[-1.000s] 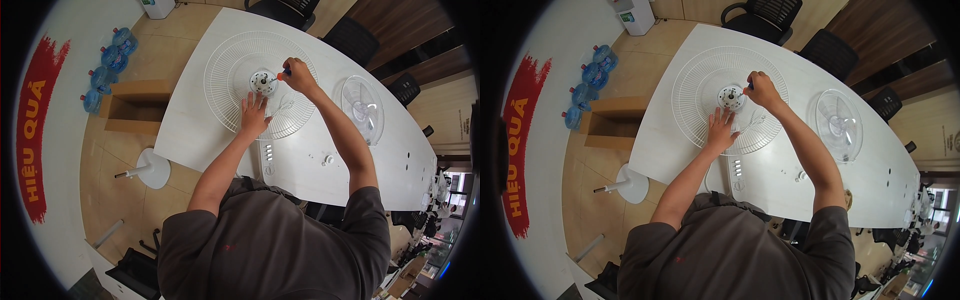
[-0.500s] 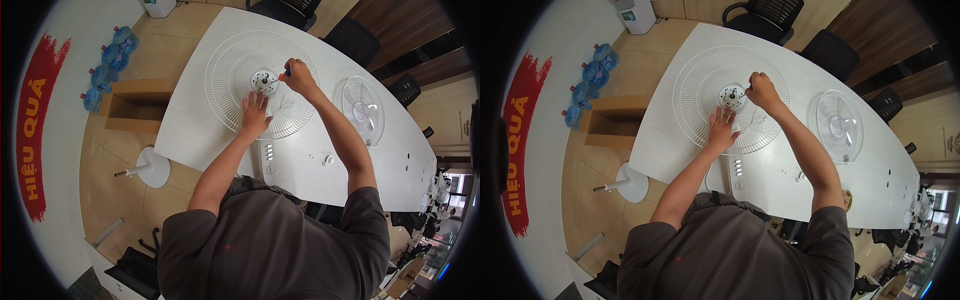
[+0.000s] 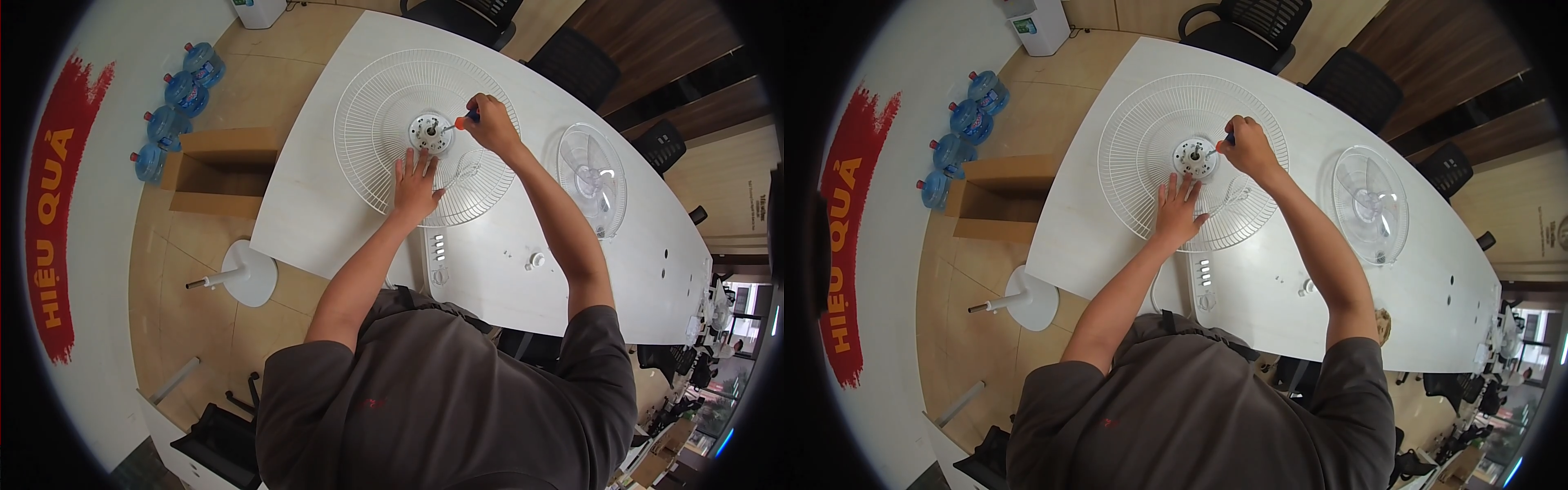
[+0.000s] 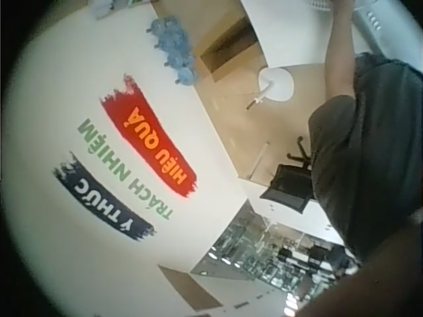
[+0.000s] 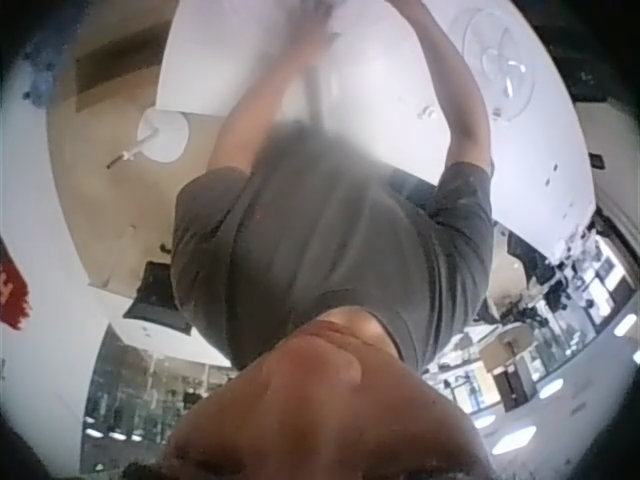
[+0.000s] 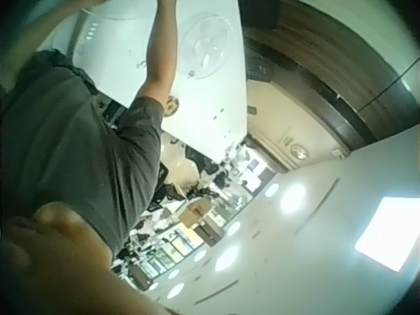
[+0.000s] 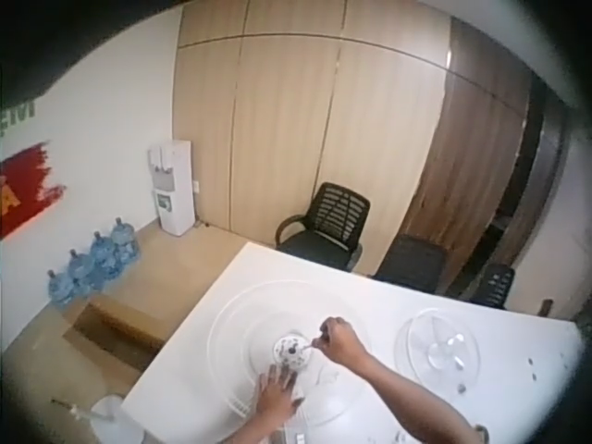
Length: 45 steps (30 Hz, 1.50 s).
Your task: Assembling the motor housing and rear grille of a white electric fan using a screwdriver.
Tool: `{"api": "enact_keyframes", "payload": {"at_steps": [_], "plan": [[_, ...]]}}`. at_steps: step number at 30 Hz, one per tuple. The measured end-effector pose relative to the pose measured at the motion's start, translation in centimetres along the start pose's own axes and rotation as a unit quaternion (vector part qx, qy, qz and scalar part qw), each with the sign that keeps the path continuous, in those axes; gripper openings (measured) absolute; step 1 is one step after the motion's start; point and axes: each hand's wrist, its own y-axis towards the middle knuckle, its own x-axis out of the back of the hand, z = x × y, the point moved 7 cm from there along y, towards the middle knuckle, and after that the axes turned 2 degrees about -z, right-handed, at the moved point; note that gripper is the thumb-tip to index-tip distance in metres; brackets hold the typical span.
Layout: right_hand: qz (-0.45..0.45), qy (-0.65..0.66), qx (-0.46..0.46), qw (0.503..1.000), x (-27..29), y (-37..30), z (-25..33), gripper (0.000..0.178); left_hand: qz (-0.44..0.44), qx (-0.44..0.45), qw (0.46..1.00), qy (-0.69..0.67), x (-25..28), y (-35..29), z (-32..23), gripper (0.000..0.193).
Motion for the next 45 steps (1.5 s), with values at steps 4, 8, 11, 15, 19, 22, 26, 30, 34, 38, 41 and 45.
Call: {"api": "enact_keyframes", "payload": {"at_steps": [4, 8, 11, 15, 19, 22, 26, 30, 34, 38, 41, 45], "plan": [[0.001, 0.003, 0.002, 1.0, -0.21, -0.03, -0.29, 0.035, -0.01, -0.005, 1.0, -0.002, 0.01, 0.02, -0.07, 0.074], [0.007, 0.005, -0.003, 1.0, -0.11, -0.01, -0.17, 0.035, -0.011, -0.005, 1.0, -0.005, 0.0, -0.06, -0.04, 0.074], [0.011, 0.01, -0.007, 1.0, -0.09, -0.04, -0.15, 0.034, -0.007, -0.005, 1.0, 0.0, 0.0, 0.02, -0.09, 0.073], [0.013, 0.007, -0.001, 1.0, -0.23, -0.03, -0.19, 0.034, 0.002, -0.004, 1.0, 0.005, -0.04, 0.01, -0.06, 0.073], [0.014, 0.002, 0.001, 1.0, -0.32, -0.04, -0.11, 0.034, 0.001, -0.004, 1.0, 0.004, -0.12, 0.04, -0.01, 0.073], [0.013, 0.0, 0.005, 1.0, -0.24, -0.15, 0.05, 0.034, -0.003, -0.005, 1.0, 0.005, -0.11, -0.02, 0.0, 0.074], [0.011, 0.007, 0.005, 1.0, -0.29, -0.18, 0.05, 0.034, -0.008, -0.007, 1.0, 0.003, -0.13, -0.04, 0.01, 0.074], [0.011, 0.008, -0.002, 1.0, -0.34, -0.23, -0.14, 0.035, -0.004, -0.006, 1.0, 0.0, -0.15, -0.05, -0.03, 0.073], [0.012, 0.007, -0.011, 1.0, -0.3, -0.34, -0.29, 0.035, 0.001, -0.004, 1.0, 0.0, -0.13, -0.05, 0.02, 0.074], [0.01, 0.007, -0.014, 1.0, -0.31, -0.42, -0.48, 0.035, -0.007, -0.006, 1.0, -0.005, 0.04, -0.05, -0.06, 0.074], [0.012, 0.001, -0.013, 1.0, -0.31, -0.46, -0.4, 0.035, -0.018, -0.01, 1.0, -0.009, 0.12, -0.13, -0.04, 0.074], [0.014, 0.006, -0.019, 1.0, -0.15, -0.51, -0.47, 0.034, -0.026, -0.013, 1.0, -0.012, 0.24, -0.17, -0.08, 0.074]]}}
